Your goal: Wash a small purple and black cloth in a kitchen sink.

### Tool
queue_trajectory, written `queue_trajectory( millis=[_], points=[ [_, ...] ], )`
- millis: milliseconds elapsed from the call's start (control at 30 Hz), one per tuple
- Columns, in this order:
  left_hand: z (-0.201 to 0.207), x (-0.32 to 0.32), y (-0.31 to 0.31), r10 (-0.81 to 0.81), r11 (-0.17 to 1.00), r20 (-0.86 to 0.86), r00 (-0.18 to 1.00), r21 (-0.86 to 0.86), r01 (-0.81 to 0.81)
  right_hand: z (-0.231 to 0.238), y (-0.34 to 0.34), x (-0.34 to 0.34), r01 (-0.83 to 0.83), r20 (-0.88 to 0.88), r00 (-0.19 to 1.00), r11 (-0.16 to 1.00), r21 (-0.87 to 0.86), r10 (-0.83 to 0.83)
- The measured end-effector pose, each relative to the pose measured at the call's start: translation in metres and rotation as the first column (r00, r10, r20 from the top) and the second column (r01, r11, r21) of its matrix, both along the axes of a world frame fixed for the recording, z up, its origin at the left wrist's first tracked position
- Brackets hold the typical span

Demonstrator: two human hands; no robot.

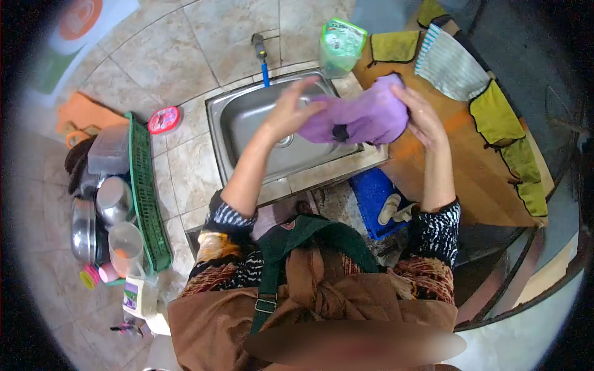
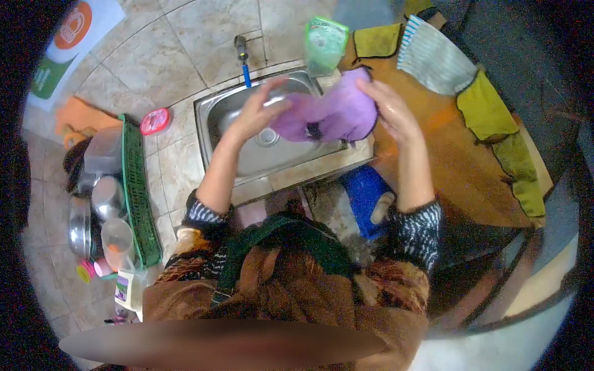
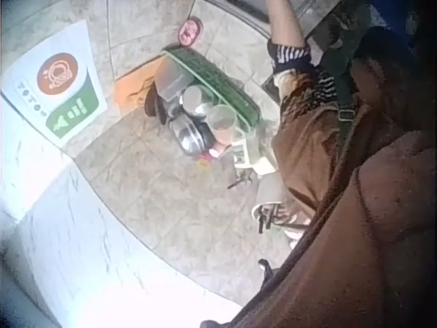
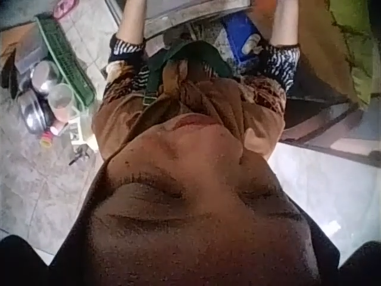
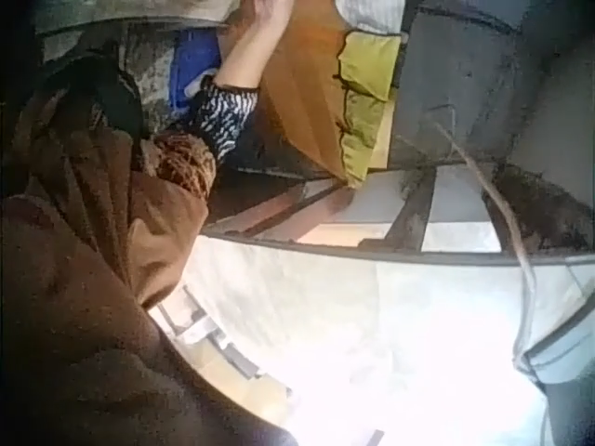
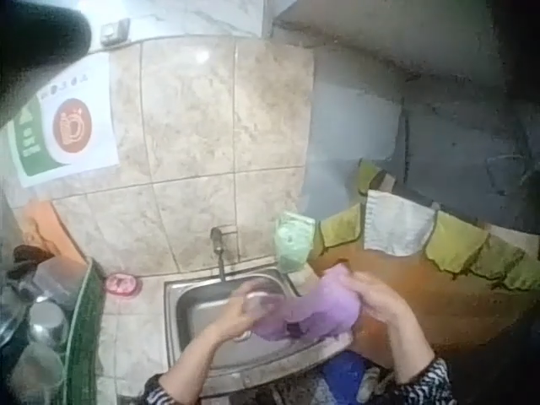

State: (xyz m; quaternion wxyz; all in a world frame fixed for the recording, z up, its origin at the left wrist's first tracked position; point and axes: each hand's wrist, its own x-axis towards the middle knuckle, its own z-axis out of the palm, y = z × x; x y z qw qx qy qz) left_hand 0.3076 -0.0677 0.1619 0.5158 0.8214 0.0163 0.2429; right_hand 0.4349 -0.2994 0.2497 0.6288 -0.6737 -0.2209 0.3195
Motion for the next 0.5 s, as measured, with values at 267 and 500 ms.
queue_trajectory(
  millis=[267,500],
  points=[
    [0.016,0.002,-0.019,-0.412,0.762,-0.174,0.894,-0.604,0.233,-0.016,0.063,-0.001,-0.189,0.294,0.922,0.956,-0.224,0.252],
    [-0.017,-0.038,-0.004,-0.052,0.474,-0.263,0.963,-0.856,-0.208,-0.085,0.108,-0.054,0.044,0.77,0.568,0.946,0.322,-0.289]
  ],
)
